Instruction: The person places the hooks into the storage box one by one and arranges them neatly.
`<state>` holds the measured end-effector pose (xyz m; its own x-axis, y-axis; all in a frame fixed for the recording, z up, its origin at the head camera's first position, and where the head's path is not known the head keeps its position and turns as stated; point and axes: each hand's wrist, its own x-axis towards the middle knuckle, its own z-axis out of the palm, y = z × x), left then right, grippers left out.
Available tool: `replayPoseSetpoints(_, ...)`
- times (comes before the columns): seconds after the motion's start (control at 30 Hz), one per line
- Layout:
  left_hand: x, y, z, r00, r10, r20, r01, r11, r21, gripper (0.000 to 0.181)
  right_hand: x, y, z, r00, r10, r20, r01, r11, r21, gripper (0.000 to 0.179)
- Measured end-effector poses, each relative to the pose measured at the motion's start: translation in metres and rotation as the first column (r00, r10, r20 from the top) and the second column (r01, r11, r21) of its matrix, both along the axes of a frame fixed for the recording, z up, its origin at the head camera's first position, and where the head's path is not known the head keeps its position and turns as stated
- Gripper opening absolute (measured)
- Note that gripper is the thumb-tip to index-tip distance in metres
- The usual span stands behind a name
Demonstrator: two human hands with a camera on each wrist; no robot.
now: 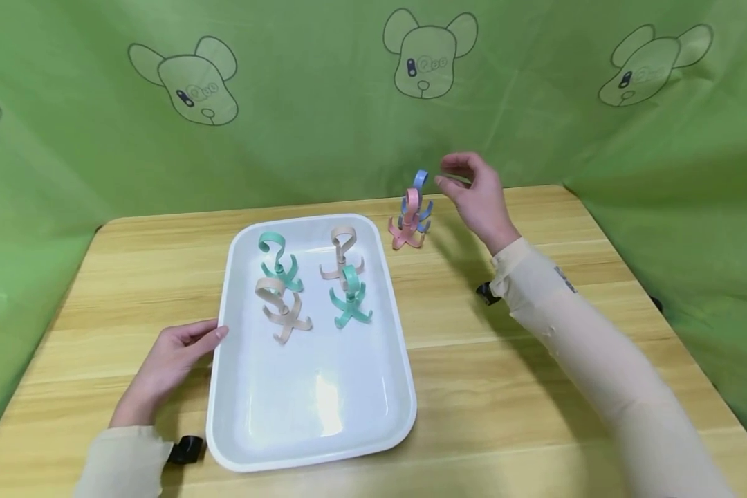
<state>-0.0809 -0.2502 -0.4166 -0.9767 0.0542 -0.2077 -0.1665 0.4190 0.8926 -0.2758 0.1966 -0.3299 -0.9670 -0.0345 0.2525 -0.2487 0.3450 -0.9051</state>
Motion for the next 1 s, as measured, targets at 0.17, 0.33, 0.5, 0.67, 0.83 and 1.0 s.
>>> replayPoseSetpoints(0.17,0.000,-0.002,-0.001,1.000,0.001,0.010,-0.001,1.000,-0.001,0.054,-0.011,0.001,-0.010,0.999,0.026,0.027,-0.026,0.999,0.019,0.044)
replayPoseSetpoints(0.33,0.002,-0.005,0.000,1.000,0.004,0.007,-0.004,1.000,-0.013,0.055,-0.021,-0.002,-0.019,0.997,0.043,0.057,-0.044,0.999,0.028,0.047)
replayPoseSetpoints(0.5,0.000,-0.003,0.001,1.000,-0.002,0.006,0.002,1.000,-0.018,0.055,-0.029,-0.001,-0.023,0.998,0.043,0.051,-0.043,0.999,0.001,0.052)
replayPoseSetpoints(0.67,-0.001,-0.002,0.001,1.000,-0.005,0.010,0.005,1.000,-0.019,0.055,-0.033,0.000,-0.024,0.997,0.062,0.054,-0.061,0.998,-0.011,0.052)
replayPoseSetpoints(0.83,-0.001,-0.001,0.000,1.000,-0.005,0.011,0.005,1.000,-0.010,0.055,-0.036,-0.001,-0.027,0.993,0.079,0.083,-0.081,0.997,0.014,0.052)
replayPoseSetpoints(1.0,-0.001,-0.001,-0.001,1.000,0.000,0.018,0.000,1.000,-0.007,0.055,-0.041,-0.001,-0.033,0.992,0.081,0.093,-0.086,0.995,0.047,0.053)
